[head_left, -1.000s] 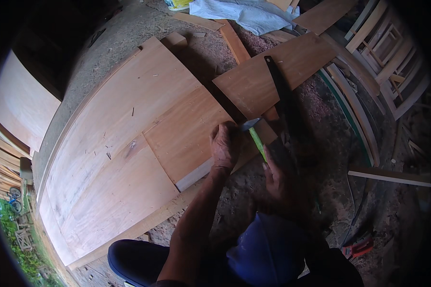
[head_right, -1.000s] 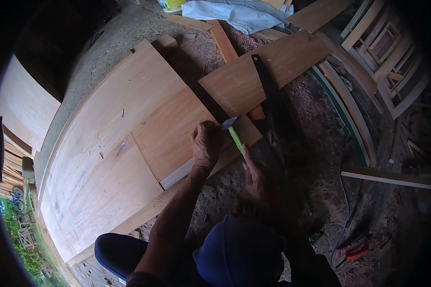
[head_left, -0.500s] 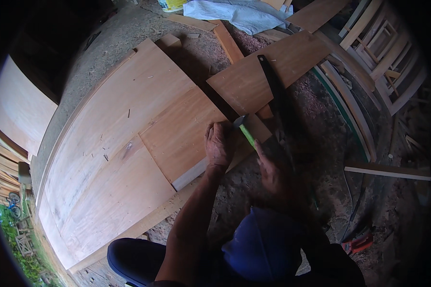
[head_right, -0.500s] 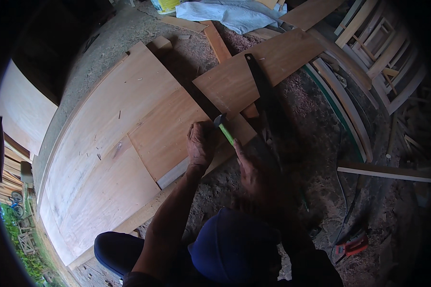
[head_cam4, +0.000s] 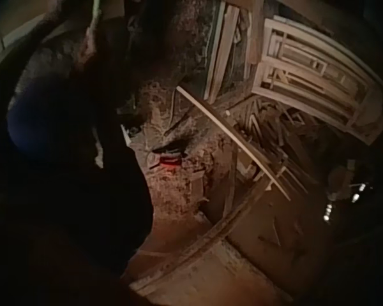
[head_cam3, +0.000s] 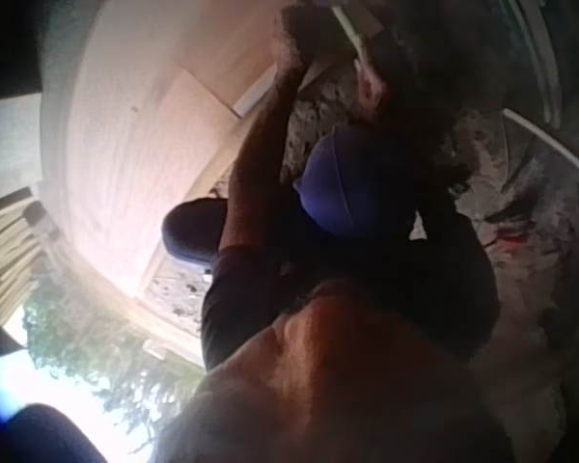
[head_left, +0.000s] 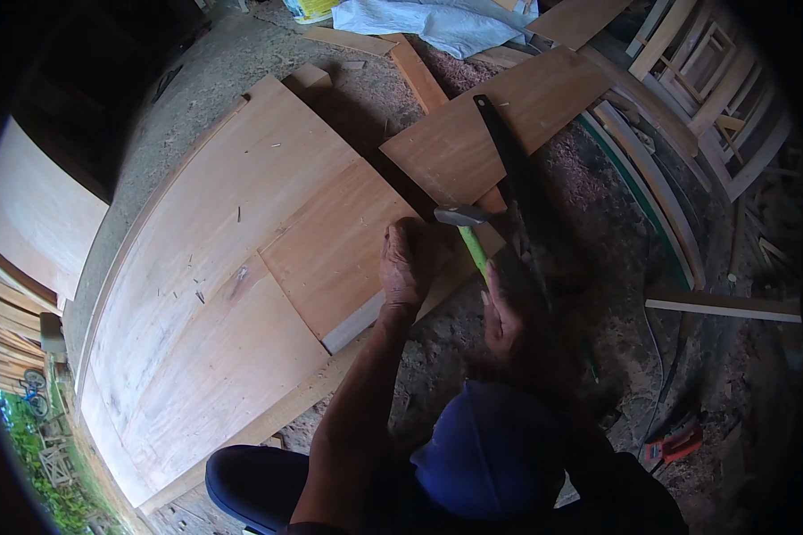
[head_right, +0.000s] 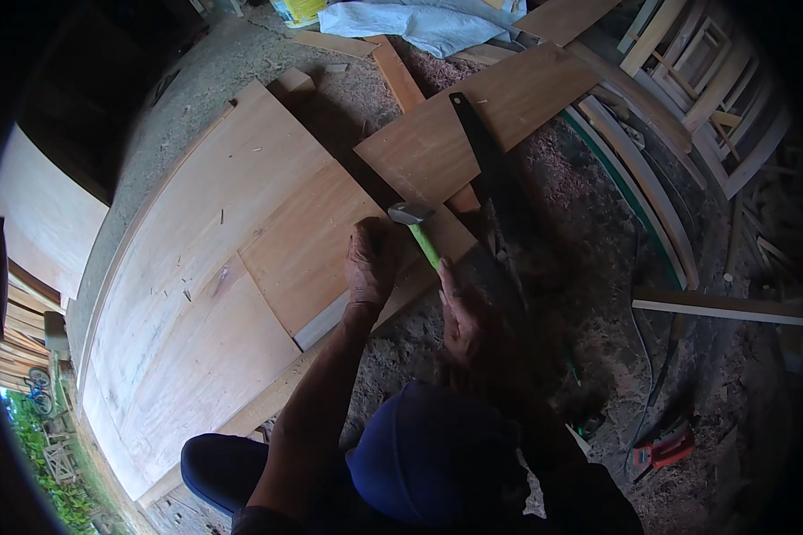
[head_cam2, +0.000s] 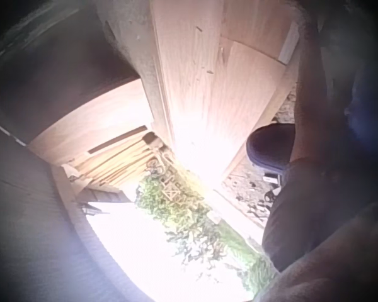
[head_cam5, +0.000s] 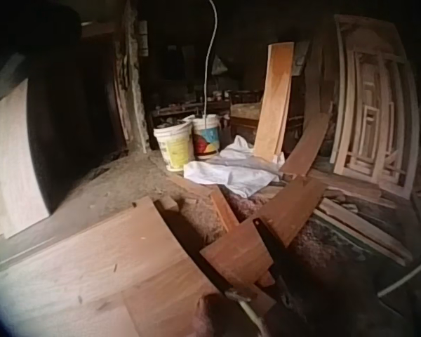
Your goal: The person hammers nails into a large wooden panel to attach smaller wooden pieces. They use a hammer and a hand saw to cut and fit the pieces, then continue nailing them in place.
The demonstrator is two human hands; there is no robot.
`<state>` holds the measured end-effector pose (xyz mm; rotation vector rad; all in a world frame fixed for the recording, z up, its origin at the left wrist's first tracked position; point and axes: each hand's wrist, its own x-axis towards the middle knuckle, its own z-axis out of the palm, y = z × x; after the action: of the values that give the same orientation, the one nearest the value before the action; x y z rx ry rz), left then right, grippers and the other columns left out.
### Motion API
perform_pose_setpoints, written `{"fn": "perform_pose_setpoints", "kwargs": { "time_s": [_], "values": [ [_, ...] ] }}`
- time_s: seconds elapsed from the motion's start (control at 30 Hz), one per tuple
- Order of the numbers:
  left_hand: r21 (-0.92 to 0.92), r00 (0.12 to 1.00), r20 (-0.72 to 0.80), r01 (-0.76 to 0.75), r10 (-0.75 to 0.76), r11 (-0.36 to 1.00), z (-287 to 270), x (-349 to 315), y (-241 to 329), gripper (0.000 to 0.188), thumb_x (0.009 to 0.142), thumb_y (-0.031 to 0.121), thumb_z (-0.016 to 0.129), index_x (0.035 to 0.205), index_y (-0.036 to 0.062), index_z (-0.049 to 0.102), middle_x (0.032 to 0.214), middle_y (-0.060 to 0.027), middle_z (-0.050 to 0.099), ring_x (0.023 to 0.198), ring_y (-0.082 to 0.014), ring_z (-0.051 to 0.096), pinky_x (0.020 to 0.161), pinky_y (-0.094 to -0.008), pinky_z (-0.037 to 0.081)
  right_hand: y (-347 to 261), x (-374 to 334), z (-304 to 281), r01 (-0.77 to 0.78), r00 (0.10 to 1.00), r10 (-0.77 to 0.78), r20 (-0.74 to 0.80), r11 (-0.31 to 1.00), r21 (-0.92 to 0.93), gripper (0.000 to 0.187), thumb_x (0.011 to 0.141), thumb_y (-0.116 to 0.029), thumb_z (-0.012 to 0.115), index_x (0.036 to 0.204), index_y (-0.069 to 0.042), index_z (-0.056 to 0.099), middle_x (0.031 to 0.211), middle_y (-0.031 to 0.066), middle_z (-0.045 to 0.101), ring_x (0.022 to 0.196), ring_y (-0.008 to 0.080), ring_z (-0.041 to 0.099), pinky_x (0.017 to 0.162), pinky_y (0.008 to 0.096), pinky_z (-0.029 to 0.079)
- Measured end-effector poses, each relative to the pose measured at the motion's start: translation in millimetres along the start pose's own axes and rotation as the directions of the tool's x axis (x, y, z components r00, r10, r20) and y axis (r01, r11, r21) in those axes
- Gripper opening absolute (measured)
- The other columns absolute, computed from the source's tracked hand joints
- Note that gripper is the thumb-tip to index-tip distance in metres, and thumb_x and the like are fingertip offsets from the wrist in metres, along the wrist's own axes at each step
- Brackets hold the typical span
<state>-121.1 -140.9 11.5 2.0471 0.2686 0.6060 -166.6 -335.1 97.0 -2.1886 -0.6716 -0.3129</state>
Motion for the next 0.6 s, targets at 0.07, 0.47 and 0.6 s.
{"fn": "perform_pose_setpoints", "kwargs": {
  "time_s": [0.07, 0.47, 0.6],
  "values": [
    [0.086, 1.000, -0.022, -0.010, 0.012, 0.996, -0.2, 4.6, -1.1, 0.027, 0.089, 0.012, 0.071, 0.112, 0.0110, 0.058, 0.102, -0.0154, 0.068, 0.096, -0.0359, 0.067, 0.081, -0.0454, 0.053, 6.7, 9.6, -5.6, -0.046, 0.973, 0.045, 0.225, 0.999, -0.004, 0.065, 0.094, -0.001, 0.063, 0.155, -0.012, 0.042, 0.095, 0.0232, 0.067, 0.084, 0.0404, 0.068, 0.069, 0.0459, 0.054],
    [0.108, 0.997, 0.045, 0.062, -0.067, 0.992, -7.2, -3.9, -0.6, 0.032, 0.085, 0.010, 0.070, 0.113, 0.0088, 0.055, 0.108, -0.0164, 0.063, 0.105, -0.0403, 0.060, 0.089, -0.0488, 0.049, -10.3, 14.2, -6.9, -0.242, 0.940, 0.212, 0.269, 0.967, 0.082, 0.066, 0.092, 0.003, 0.063, 0.153, -0.012, 0.045, 0.096, 0.0252, 0.068, 0.083, 0.0392, 0.070, 0.071, 0.0409, 0.056],
    [0.130, 0.997, 0.011, -0.073, 0.072, 0.989, -0.4, 4.7, -6.7, 0.030, 0.088, 0.012, 0.070, 0.113, 0.0102, 0.055, 0.102, -0.0167, 0.066, 0.097, -0.0390, 0.064, 0.083, -0.0486, 0.051, -13.9, 8.8, -3.1, -0.022, 0.999, 0.022, -0.029, 1.000, -0.008, 0.067, 0.092, 0.003, 0.063, 0.154, -0.016, 0.045, 0.095, 0.0240, 0.067, 0.085, 0.0378, 0.070, 0.071, 0.0440, 0.056]
  ]
}}
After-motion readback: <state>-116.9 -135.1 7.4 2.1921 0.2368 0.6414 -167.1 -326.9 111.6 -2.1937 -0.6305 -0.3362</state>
